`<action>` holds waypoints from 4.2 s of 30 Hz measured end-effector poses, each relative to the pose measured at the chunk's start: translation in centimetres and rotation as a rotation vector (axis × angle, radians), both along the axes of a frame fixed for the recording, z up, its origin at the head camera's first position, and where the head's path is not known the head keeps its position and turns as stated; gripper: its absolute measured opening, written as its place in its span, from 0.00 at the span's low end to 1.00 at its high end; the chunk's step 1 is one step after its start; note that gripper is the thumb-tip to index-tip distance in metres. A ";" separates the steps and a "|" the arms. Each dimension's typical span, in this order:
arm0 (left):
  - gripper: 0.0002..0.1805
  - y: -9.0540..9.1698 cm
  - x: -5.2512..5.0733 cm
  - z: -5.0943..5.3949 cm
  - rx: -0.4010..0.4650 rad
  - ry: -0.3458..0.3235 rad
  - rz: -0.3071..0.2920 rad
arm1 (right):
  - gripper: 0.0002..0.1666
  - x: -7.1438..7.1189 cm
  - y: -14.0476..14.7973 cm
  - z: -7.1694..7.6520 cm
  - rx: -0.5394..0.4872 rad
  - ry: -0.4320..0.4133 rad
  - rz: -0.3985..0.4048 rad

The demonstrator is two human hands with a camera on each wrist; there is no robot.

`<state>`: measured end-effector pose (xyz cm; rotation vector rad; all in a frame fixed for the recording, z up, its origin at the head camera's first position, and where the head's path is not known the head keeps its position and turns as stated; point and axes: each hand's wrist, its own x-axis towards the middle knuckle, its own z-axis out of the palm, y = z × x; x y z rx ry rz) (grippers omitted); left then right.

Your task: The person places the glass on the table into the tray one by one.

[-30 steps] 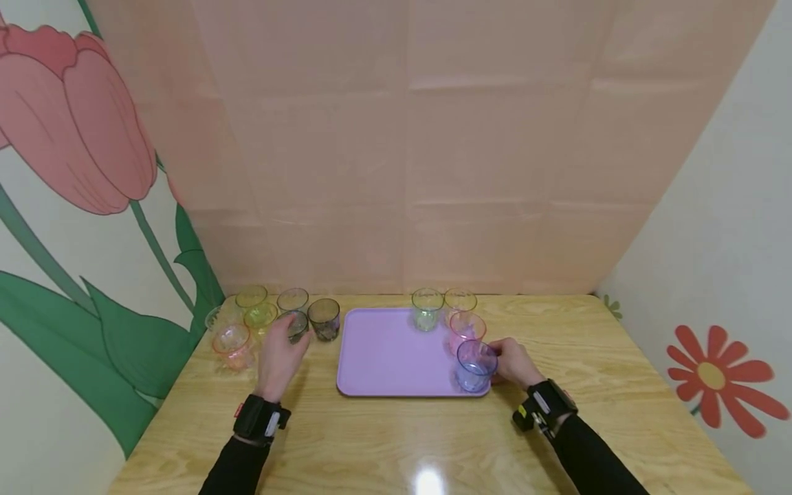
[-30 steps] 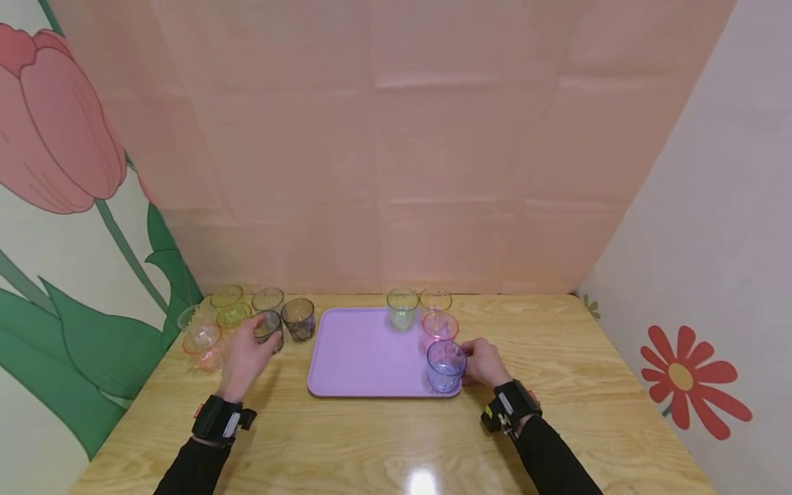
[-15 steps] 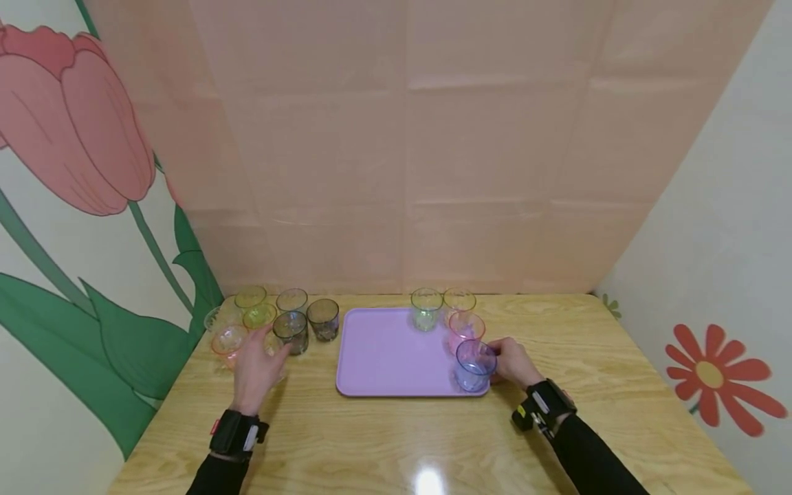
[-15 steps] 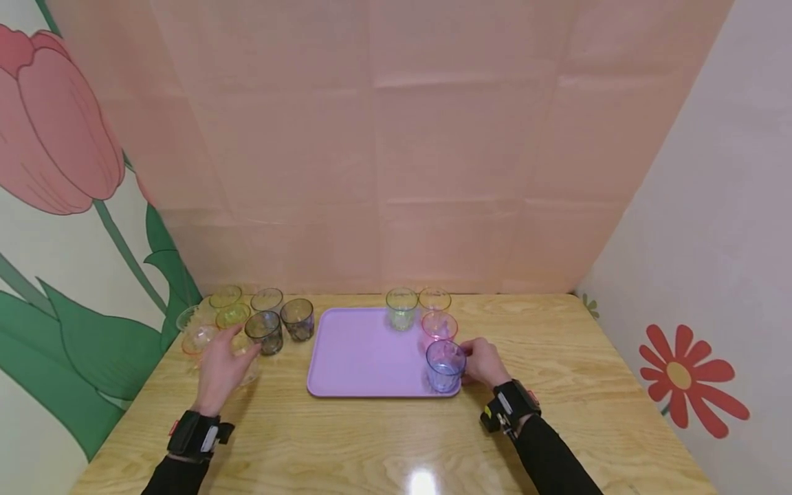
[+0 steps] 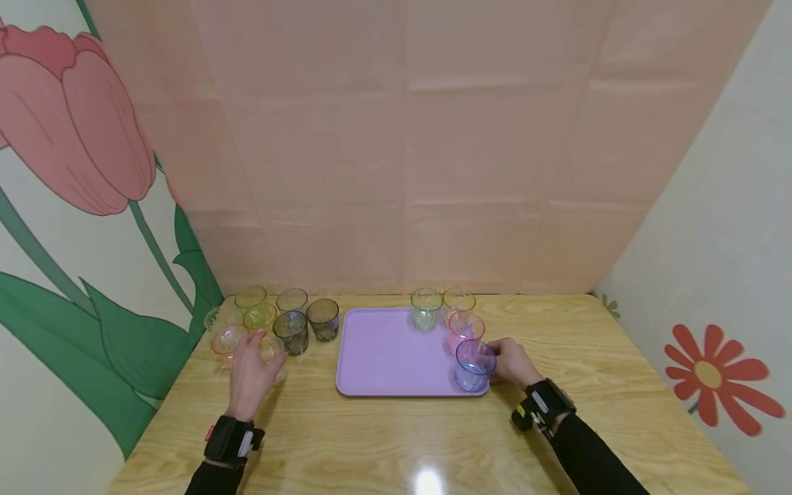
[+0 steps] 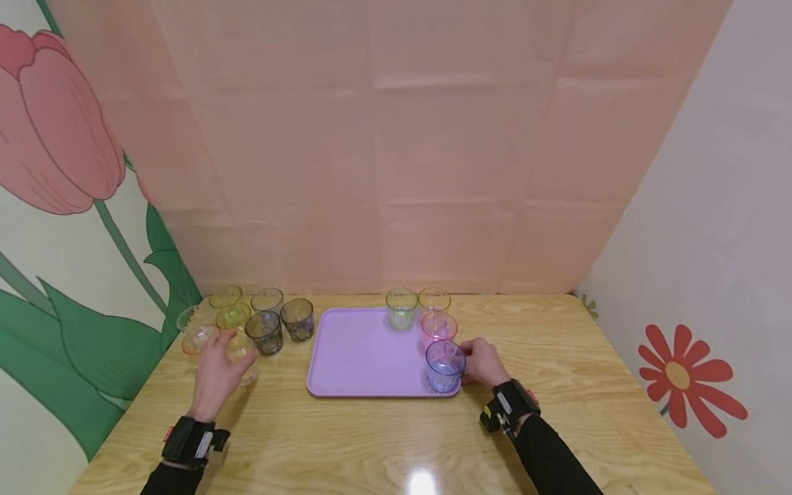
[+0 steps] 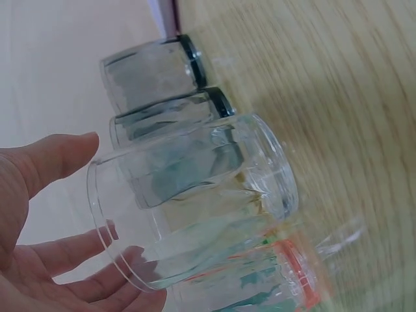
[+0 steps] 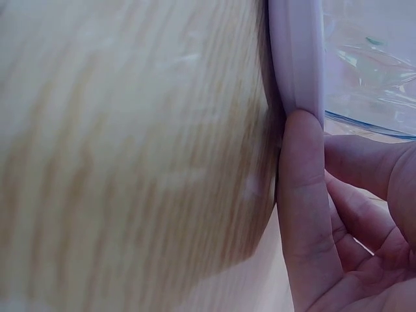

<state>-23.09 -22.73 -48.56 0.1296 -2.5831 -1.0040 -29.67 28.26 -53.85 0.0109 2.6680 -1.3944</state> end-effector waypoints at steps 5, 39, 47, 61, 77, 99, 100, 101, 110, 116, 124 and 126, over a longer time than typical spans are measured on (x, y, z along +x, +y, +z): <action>0.38 -0.3 0.1 -0.1 0.023 -0.056 -0.001 | 0.11 0.1 0.0 0.1 -0.011 -0.001 0.009; 0.52 -0.8 0.4 -1.3 0.374 -0.236 0.042 | 0.10 0.4 -0.3 0.7 0.011 0.013 0.011; 0.48 -0.2 0.1 -1.0 0.423 -0.201 0.081 | 0.10 0.4 -0.2 0.7 -0.004 0.000 0.010; 0.45 1.7 -0.3 -0.2 0.452 -0.119 0.026 | 0.12 0.2 -0.1 0.6 0.016 -0.043 -0.009; 0.41 4.2 -0.9 0.6 0.499 -0.087 -0.061 | 0.11 0.1 0.0 0.4 0.033 -0.017 -0.014; 0.41 8.4 -2.6 1.5 0.603 -0.019 -0.169 | 0.04 0.1 0.0 0.4 0.008 -0.009 -0.002; 0.41 8.6 -2.7 1.5 0.603 -0.016 -0.171 | 0.04 0.1 0.0 0.4 0.008 -0.006 -0.003; 0.40 8.8 -2.7 1.6 0.601 -0.014 -0.170 | 0.04 0.1 0.0 0.4 0.009 -0.002 -0.001; 0.42 10.1 -3.2 1.8 0.596 -0.040 -0.169 | 0.06 -0.1 0.0 0.3 0.003 -0.039 -0.018; 0.42 11.3 -3.8 1.3 0.616 -0.052 -0.201 | 0.07 0.0 0.1 0.2 0.013 -0.037 -0.024; 0.43 13.0 -4.0 1.0 0.591 -0.078 -0.244 | 0.09 0.0 0.0 0.1 0.009 -0.034 -0.026; 0.42 13.4 -4.1 0.8 0.598 -0.081 -0.256 | 0.09 0.0 0.0 0.2 0.004 -0.034 -0.031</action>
